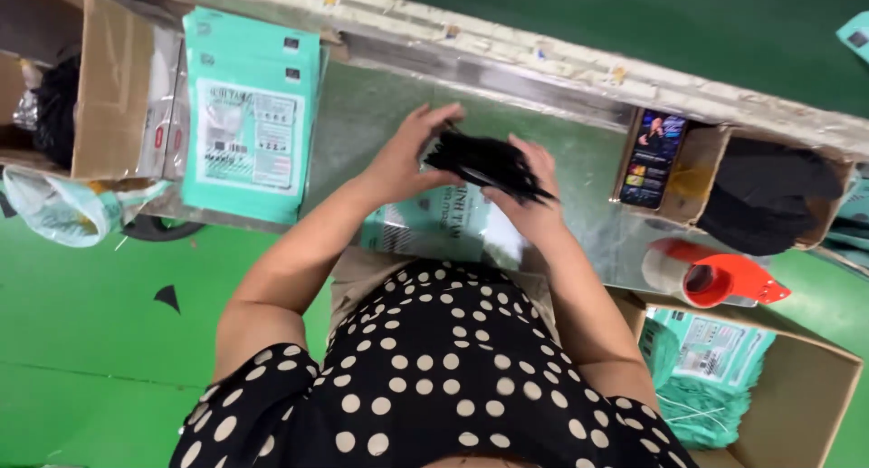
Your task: The person is packing black face masks into individual green plastic bags.
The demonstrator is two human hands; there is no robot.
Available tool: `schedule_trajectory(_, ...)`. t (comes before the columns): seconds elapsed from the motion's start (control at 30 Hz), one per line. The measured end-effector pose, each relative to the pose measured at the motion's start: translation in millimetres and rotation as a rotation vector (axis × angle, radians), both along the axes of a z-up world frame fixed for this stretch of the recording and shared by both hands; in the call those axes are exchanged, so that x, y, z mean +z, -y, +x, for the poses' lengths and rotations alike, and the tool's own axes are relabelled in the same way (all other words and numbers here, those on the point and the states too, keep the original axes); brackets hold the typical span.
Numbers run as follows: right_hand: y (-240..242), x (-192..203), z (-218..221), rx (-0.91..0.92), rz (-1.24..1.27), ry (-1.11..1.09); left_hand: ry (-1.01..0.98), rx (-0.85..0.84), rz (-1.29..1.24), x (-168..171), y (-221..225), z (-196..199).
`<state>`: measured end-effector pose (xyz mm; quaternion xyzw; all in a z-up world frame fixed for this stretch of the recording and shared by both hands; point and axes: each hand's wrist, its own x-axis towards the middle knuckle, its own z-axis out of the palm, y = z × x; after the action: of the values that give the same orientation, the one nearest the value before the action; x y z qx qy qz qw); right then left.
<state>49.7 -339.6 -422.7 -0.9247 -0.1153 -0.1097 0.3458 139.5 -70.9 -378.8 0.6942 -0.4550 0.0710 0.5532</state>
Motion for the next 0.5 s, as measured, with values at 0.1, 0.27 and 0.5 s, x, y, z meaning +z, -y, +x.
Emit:
schedule_trajectory(0.1, -27.9, 6.3, 5.8, 0.027, 0.265, -0.215, -0.444, 0.122, 0.218, -37.5, -5.9, -18.8)
schedule_trajectory(0.27, -28.7, -6.1, 2.9, 0.209, 0.536, -0.25, -0.485, 0.124, 0.284, -103.1, 7.4, -14.3)
schedule_trajectory(0.5, -21.7, -23.1, 1.7, 0.238, -0.06, 0.123, -0.182, 0.091, 0.142, -77.8, -16.2, -29.8)
